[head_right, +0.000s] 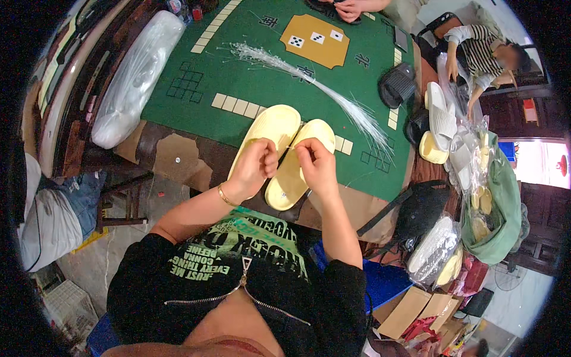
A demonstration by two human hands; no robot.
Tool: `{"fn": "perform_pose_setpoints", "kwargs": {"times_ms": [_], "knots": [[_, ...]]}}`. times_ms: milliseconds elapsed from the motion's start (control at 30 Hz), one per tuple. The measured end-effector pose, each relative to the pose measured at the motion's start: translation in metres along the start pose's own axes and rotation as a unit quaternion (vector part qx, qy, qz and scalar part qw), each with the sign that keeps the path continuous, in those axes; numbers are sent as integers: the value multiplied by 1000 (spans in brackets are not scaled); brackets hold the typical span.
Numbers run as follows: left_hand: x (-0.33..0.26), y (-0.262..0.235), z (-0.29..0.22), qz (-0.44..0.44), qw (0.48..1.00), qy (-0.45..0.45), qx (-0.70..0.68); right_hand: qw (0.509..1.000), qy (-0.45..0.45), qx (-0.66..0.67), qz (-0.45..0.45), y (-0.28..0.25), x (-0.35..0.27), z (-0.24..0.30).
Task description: The person pairs slippers and fastens each pair together by threading plastic tag fasteners through them by hand.
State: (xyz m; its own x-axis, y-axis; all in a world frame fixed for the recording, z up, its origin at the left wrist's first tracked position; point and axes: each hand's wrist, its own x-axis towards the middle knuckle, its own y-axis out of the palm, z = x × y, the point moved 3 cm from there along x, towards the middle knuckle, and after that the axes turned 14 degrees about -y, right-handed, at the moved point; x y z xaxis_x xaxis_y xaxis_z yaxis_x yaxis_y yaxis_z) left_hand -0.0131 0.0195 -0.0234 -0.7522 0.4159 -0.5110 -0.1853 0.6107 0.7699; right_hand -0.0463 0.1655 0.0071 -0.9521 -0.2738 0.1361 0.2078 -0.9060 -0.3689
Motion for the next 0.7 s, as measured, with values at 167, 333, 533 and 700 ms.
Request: {"fn": "perform_pose_setpoints", "kwargs": {"times_ms": [167, 333, 533, 700], "knots": [[0, -4, -1, 32, 999, 10, 19, 999, -42, 27, -17, 15, -7, 4], [-5, -3, -2, -1, 999, -5, 46, 998, -38, 39, -36, 16, -11, -2], [-5, -10, 0, -23, 999, -5, 49, 996, -34, 61, -51, 18, -15, -4], [-2, -15, 3, -35, 998, -8, 52, 995, -30, 72, -62, 20, -16, -10]]}}
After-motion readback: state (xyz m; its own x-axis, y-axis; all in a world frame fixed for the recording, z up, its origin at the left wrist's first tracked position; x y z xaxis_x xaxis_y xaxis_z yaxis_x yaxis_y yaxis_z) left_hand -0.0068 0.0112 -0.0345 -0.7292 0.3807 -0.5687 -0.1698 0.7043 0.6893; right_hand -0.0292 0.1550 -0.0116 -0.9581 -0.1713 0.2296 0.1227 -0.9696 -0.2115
